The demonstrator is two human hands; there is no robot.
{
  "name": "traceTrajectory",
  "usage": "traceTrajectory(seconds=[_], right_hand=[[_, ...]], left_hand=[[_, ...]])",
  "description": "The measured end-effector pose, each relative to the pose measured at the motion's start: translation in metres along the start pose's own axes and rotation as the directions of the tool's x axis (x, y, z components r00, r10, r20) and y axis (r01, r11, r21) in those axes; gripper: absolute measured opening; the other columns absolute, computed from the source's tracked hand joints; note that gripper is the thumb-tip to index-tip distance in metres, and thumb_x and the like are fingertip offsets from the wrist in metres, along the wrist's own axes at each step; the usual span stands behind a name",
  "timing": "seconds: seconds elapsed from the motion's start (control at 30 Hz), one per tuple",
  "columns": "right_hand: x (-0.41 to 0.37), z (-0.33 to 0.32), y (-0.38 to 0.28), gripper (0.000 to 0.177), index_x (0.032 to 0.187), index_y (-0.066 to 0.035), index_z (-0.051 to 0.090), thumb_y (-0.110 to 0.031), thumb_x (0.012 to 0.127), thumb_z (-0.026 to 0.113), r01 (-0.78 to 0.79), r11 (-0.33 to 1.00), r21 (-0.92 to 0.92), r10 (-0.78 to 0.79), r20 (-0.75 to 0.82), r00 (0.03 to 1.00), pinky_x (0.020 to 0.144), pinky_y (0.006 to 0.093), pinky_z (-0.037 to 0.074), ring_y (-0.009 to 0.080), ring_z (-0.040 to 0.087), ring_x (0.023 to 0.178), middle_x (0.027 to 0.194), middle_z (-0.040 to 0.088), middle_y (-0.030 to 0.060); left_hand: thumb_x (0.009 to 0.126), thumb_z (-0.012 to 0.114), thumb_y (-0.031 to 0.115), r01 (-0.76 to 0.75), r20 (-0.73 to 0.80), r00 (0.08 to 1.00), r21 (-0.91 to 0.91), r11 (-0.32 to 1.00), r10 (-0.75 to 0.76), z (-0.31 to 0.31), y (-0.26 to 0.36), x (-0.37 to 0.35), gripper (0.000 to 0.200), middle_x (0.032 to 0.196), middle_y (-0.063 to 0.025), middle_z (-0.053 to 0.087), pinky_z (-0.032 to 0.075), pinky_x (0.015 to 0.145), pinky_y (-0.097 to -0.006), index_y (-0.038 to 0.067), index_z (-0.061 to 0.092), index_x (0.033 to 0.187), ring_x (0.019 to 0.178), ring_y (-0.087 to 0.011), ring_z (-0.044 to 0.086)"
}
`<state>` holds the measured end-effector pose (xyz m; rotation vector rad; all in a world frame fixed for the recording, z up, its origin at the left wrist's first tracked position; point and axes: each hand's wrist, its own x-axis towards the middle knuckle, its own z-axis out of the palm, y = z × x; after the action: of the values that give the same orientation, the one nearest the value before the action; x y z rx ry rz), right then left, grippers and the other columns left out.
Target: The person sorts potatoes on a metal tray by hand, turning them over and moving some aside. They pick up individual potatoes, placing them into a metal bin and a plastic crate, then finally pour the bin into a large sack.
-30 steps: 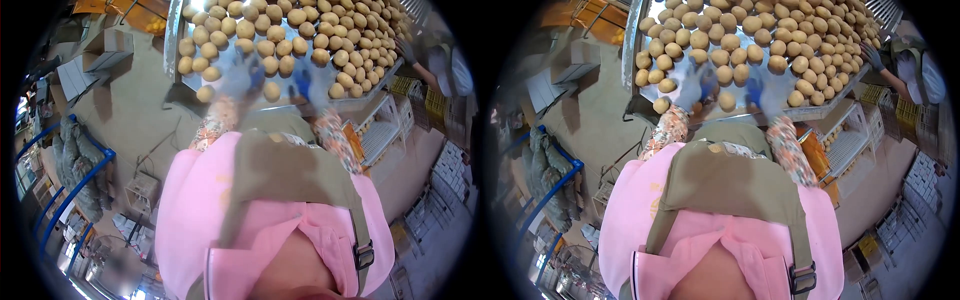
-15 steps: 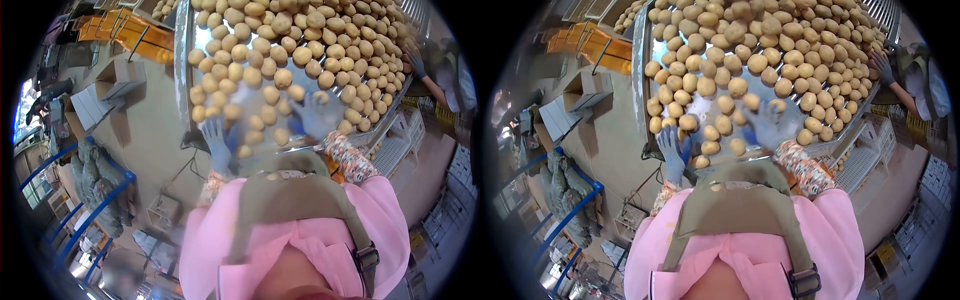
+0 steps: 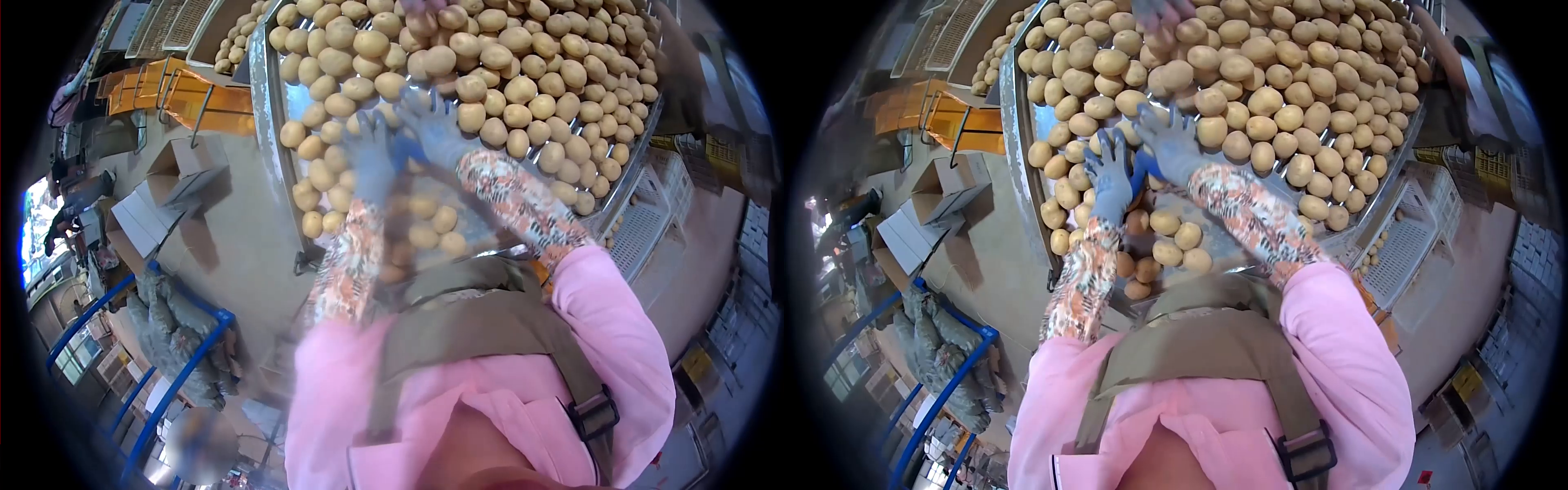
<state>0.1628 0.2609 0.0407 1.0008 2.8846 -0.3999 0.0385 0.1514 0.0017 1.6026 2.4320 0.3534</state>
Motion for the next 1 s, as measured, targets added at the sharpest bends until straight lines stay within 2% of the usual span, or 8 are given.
traceTrajectory(seconds=[0.03, 0.17, 0.2, 0.3, 0.47, 0.63, 0.87, 1.0], right_hand=[[-0.017, -0.001, -0.006, 0.058, 0.142, -0.026, 0.039, -0.041, 0.088, 0.054, 0.002, 1.0, -0.006, -0.002, 0.009, 1.0, 0.109, 0.0627, 0.017, 0.046, 0.023, 0.136, 0.152, 0.026, 0.0067], [-0.097, 0.004, -0.031, 0.057, 0.145, -0.026, 0.035, -0.044, 0.091, 0.048, 0.007, 0.999, 0.042, -0.014, 0.149, 0.989, 0.11, 0.0626, 0.012, 0.0446, 0.023, 0.137, 0.154, 0.023, 0.0059], [-0.116, 0.008, -0.034, 0.057, 0.145, -0.027, 0.034, -0.045, 0.092, 0.046, 0.028, 0.996, 0.079, -0.041, 0.163, 0.986, 0.11, 0.0627, 0.01, 0.0438, 0.023, 0.137, 0.154, 0.023, 0.006], [-0.162, 0.017, -0.035, 0.058, 0.146, -0.027, 0.032, -0.045, 0.093, 0.044, 0.053, 0.998, 0.016, -0.055, 0.125, 0.991, 0.11, 0.0642, 0.005, 0.0402, 0.018, 0.14, 0.154, 0.023, 0.0094], [-0.23, 0.042, -0.015, 0.057, 0.146, -0.026, 0.033, -0.042, 0.093, 0.044, -0.024, 0.998, 0.061, 0.017, 0.108, 0.994, 0.111, 0.0605, 0.008, 0.036, 0.014, 0.143, 0.154, 0.022, 0.0126], [-0.262, 0.03, 0.004, 0.056, 0.142, -0.025, 0.04, -0.031, 0.087, 0.052, -0.194, 0.959, 0.205, 0.178, 0.093, 0.98, 0.111, 0.0463, 0.022, 0.0385, 0.032, 0.133, 0.149, 0.03, 0.0157], [-0.285, 0.025, 0.025, 0.049, 0.134, -0.024, 0.048, -0.028, 0.086, 0.055, -0.156, 0.988, -0.013, 0.156, 0.057, 0.986, 0.108, 0.0476, 0.026, 0.0311, 0.038, 0.129, 0.141, 0.042, 0.0131], [-0.267, 0.009, 0.011, 0.048, 0.133, -0.024, 0.049, -0.027, 0.086, 0.056, -0.155, 0.981, 0.121, 0.153, 0.023, 0.988, 0.109, 0.0495, 0.024, 0.0304, 0.037, 0.131, 0.139, 0.046, 0.0121]], left_hand=[[0.085, 0.056, 0.038, -0.237, 0.293, 0.943, 0.259, 0.936, 0.157, -0.04, 0.019, -0.02, 0.066, 0.151, -0.0216, 0.024, 0.008, 0.108, -0.0692, 0.019, 0.034, 0.145, 0.135, -0.0586, 0.011], [0.085, 0.056, 0.03, -0.043, 0.123, 0.991, 0.005, 0.999, 0.042, -0.032, 0.034, -0.094, 0.063, 0.153, -0.0198, 0.02, 0.007, 0.105, -0.0716, 0.02, 0.036, 0.144, 0.135, -0.0583, 0.01], [0.09, 0.049, 0.042, 0.001, 0.319, 0.946, 0.172, 0.985, -0.057, -0.043, 0.045, -0.108, 0.062, 0.157, -0.0161, 0.01, 0.01, 0.108, -0.0667, 0.023, 0.033, 0.147, 0.138, -0.0533, 0.01], [0.091, 0.049, 0.044, 0.065, 0.344, 0.934, 0.113, 0.991, -0.101, -0.028, 0.044, -0.158, 0.063, 0.157, -0.0135, 0.013, 0.01, 0.108, -0.0663, 0.023, 0.031, 0.147, 0.14, -0.048, 0.011], [0.091, 0.049, 0.046, -0.012, 0.224, 0.974, -0.035, 0.999, 0.02, -0.021, 0.033, -0.208, 0.067, 0.155, -0.0121, 0.02, 0.009, 0.11, -0.0633, 0.021, 0.028, 0.148, 0.141, -0.0445, 0.013], [0.087, 0.054, 0.042, 0.022, 0.149, 0.989, -0.025, 0.999, -0.018, -0.018, 0.03, -0.232, 0.065, 0.151, -0.0146, 0.027, 0.013, 0.108, -0.0641, 0.02, 0.035, 0.144, 0.14, -0.0421, 0.017], [0.083, 0.057, 0.057, 0.204, 0.145, 0.967, 0.059, 0.977, -0.211, -0.019, 0.008, -0.254, 0.075, 0.154, -0.0113, 0.024, 0.0, 0.109, -0.0646, 0.023, 0.034, 0.146, 0.143, -0.0402, 0.008], [0.077, 0.063, 0.06, 0.229, 0.064, 0.971, 0.037, 0.973, -0.231, -0.008, -0.017, -0.278, 0.085, 0.153, -0.0088, 0.028, 0.002, 0.111, -0.0609, 0.017, 0.036, 0.145, 0.143, -0.0395, 0.008]])
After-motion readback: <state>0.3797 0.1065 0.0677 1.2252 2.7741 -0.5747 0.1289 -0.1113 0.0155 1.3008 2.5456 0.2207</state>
